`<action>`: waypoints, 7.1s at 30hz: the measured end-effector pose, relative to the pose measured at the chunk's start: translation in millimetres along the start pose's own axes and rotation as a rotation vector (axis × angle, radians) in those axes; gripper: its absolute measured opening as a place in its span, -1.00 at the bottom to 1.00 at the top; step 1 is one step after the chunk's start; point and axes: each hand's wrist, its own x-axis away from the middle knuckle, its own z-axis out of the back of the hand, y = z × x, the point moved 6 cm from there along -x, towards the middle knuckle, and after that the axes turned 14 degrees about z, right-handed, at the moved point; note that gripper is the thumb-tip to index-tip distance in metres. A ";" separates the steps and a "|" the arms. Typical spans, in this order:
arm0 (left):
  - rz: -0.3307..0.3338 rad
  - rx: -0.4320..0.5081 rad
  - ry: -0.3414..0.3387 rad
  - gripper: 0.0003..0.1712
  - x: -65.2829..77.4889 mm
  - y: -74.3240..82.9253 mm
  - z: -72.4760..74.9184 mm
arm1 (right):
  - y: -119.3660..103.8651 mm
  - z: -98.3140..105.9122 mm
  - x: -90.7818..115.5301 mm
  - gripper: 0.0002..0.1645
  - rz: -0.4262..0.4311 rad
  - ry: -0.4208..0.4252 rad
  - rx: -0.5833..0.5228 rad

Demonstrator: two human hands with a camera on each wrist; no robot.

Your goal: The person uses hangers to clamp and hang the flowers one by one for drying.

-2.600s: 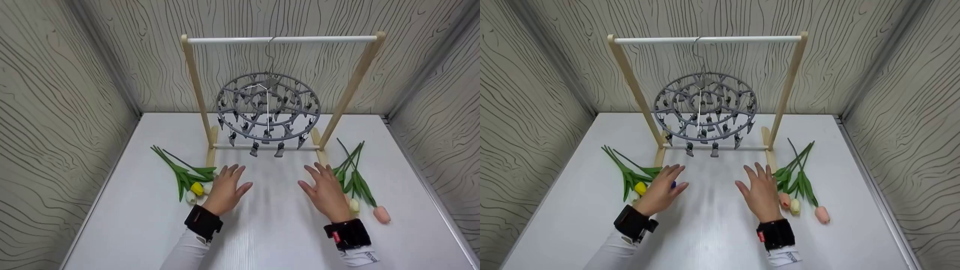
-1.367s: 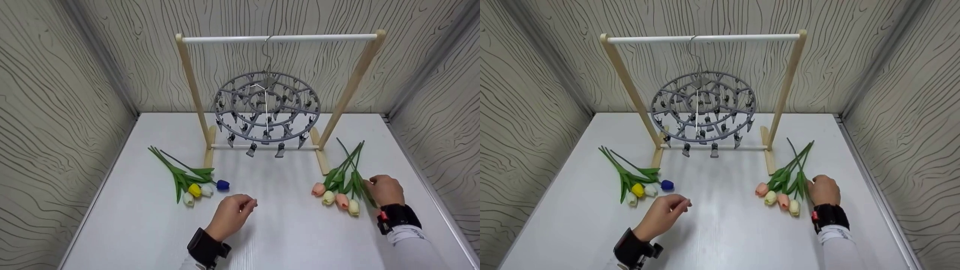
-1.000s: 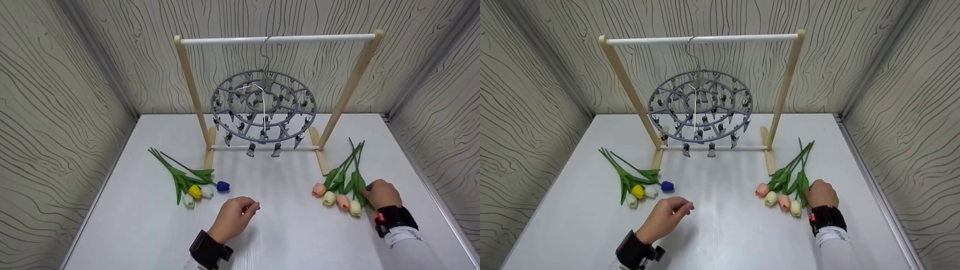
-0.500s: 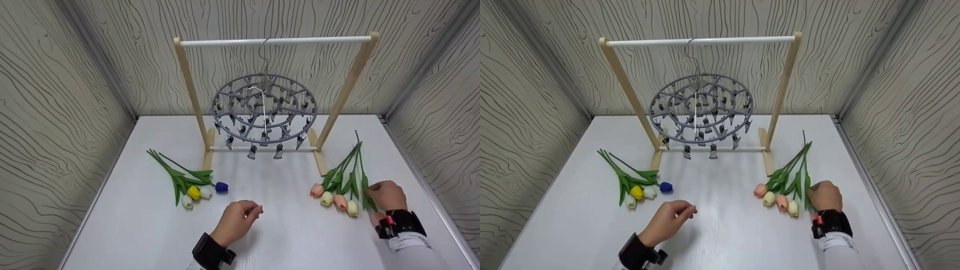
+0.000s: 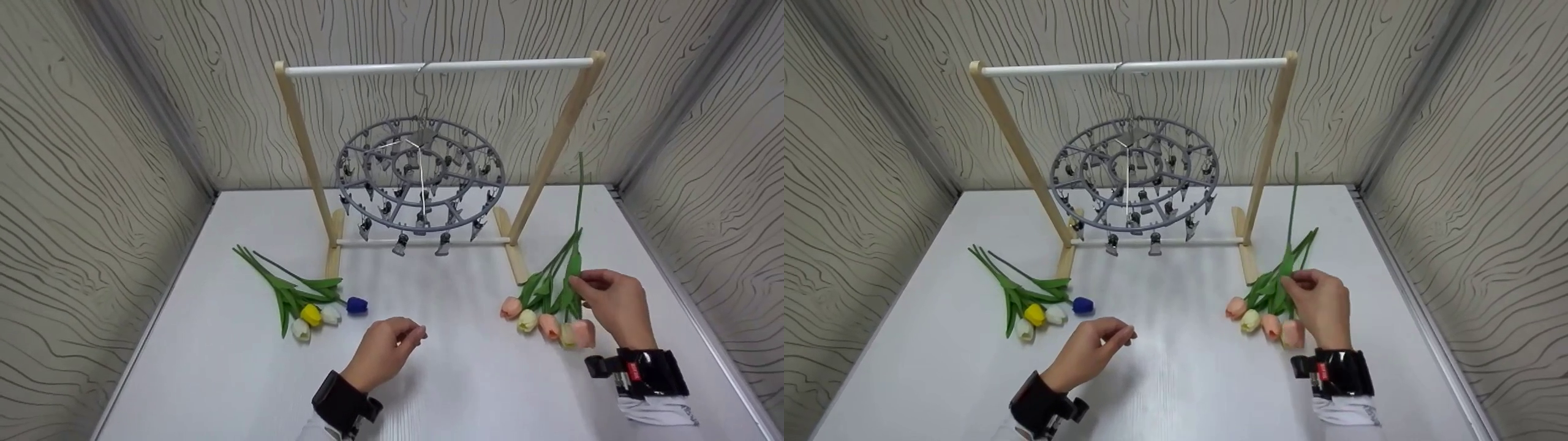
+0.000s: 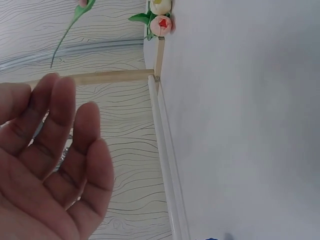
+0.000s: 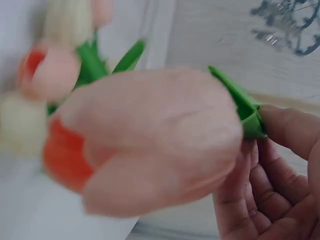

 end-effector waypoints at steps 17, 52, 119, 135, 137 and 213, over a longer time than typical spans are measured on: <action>-0.094 0.017 0.133 -0.71 -4.9 23.0 8.7 | -94.8 -58.7 46.0 -0.72 0.098 0.055 -0.213; -0.126 0.257 0.250 -0.73 -0.2 31.5 18.7 | -163.3 -140.6 78.8 -0.82 0.397 -0.054 -0.353; -0.008 0.324 0.318 -0.73 -7.8 18.4 49.0 | -190.8 -104.2 -36.0 -0.71 0.496 -0.363 -0.268; -0.018 0.327 0.315 -0.71 -10.2 16.8 49.5 | -187.3 -111.2 -31.1 -0.68 0.548 -0.339 -0.436; -0.014 0.327 0.315 -0.72 -11.2 16.9 49.4 | -187.9 -110.4 -31.0 -0.67 0.568 -0.319 -0.460; -0.034 0.306 0.357 -0.74 -17.2 21.2 57.6 | -185.7 -137.2 -11.5 -0.73 0.266 0.014 -1.014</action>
